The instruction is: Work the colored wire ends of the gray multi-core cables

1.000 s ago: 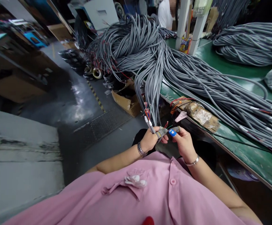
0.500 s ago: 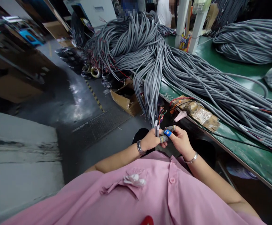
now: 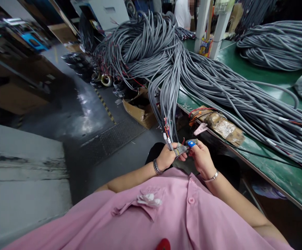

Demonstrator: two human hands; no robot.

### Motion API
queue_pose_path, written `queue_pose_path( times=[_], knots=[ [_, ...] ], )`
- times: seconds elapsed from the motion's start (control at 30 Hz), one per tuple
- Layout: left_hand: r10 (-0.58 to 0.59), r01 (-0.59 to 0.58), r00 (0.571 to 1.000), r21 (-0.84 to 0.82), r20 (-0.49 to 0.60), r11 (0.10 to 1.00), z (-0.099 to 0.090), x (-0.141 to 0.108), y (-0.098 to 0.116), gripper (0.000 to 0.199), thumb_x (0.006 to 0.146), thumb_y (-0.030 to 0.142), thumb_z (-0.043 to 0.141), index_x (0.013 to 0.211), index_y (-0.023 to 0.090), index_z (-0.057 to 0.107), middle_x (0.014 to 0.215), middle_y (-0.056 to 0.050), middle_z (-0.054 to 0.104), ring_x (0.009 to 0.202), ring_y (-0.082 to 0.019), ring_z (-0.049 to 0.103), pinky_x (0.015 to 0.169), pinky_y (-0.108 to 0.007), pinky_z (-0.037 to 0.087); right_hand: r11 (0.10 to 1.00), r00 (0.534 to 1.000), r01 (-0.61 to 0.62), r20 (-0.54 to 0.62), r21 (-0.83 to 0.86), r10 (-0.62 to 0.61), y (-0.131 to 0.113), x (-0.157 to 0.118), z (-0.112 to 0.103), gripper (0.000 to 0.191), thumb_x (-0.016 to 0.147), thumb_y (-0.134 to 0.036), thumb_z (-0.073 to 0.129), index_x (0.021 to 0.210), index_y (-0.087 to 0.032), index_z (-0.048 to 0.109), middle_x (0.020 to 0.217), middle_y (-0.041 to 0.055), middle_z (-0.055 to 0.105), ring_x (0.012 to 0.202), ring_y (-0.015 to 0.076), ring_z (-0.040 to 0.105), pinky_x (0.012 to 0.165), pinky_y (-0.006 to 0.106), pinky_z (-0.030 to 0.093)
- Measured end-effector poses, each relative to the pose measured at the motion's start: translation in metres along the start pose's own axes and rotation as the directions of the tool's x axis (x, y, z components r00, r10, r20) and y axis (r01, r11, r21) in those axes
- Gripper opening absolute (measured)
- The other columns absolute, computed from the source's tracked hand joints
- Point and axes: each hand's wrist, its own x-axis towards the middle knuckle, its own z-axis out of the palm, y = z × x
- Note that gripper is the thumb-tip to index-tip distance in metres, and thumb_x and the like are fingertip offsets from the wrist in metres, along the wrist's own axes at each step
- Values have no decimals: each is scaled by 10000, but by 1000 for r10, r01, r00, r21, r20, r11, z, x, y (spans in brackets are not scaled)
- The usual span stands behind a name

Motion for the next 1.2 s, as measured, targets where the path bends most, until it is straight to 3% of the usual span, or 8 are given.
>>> queue_pose_path(
  times=[0.13, 0.3, 0.43, 0.6, 0.7, 0.8, 0.9, 1.2],
  knots=[
    [25, -25, 1000, 9, 7, 1000, -2, 0, -2, 349, 757, 444, 665, 729, 95, 659, 638, -69, 669, 512, -134, 611, 510, -228, 476, 994, 993, -94, 77, 60, 89, -10, -3, 0, 245, 785, -418, 670, 823, -181, 622, 610, -33, 530, 522, 78, 447, 515, 223, 369],
    [28, -31, 999, 84, 44, 996, -3, 0, -5, 326, 760, 414, 663, 681, 98, 657, 611, -69, 663, 500, -133, 609, 497, -217, 457, 998, 975, -61, 211, -18, 63, -24, -8, 8, 232, 725, -378, 731, 814, -186, 636, 584, -24, 563, 513, 100, 489, 510, 243, 381],
    [29, -36, 998, 123, 54, 992, 1, -1, -2, 326, 773, 418, 653, 683, 104, 660, 608, -61, 662, 500, -127, 605, 499, -216, 449, 993, 988, -97, 124, 60, 89, -17, -5, 12, 215, 718, -351, 725, 701, -186, 589, 543, -34, 531, 467, 91, 461, 476, 237, 359],
    [28, -33, 998, 122, 48, 992, 2, -4, 0, 333, 782, 424, 647, 713, 99, 665, 636, -70, 672, 513, -126, 608, 513, -220, 453, 960, 991, -57, -103, 273, 88, -4, 8, -2, 236, 697, -320, 741, 678, -187, 546, 589, -53, 489, 495, 66, 403, 480, 205, 356],
    [23, -24, 1000, 46, 15, 999, 1, -3, -3, 321, 778, 414, 649, 739, 96, 667, 643, -74, 674, 516, -137, 614, 514, -231, 465, 931, 990, -101, -55, 350, 128, -2, 8, -12, 227, 723, -374, 721, 758, -188, 595, 680, -34, 536, 545, 71, 435, 520, 209, 402],
    [27, -27, 1000, 17, -1, 999, 0, 0, -6, 323, 769, 419, 653, 721, 99, 660, 645, -76, 674, 508, -139, 608, 508, -237, 470, 940, 980, -191, 108, 284, 166, -6, 1, -12, 290, 760, -450, 682, 846, -176, 645, 684, -8, 561, 579, 95, 487, 551, 235, 428],
    [53, -53, 999, 67, 10, 996, 1, 0, -7, 341, 776, 429, 644, 679, 103, 656, 638, -76, 669, 508, -132, 602, 512, -230, 465, 978, 971, -153, 208, 142, 121, -13, -6, -5, 277, 750, -406, 712, 916, -191, 657, 653, -10, 576, 557, 104, 499, 529, 241, 397],
    [57, -60, 998, 182, 21, 981, 3, -2, -2, 407, 819, 493, 590, 696, 110, 650, 658, -77, 672, 542, -134, 620, 543, -233, 474, 999, 997, 36, 69, -30, -33, -5, -3, -2, 192, 735, -356, 728, 746, -183, 646, 636, -21, 559, 552, 90, 435, 538, 241, 347]
  ],
)
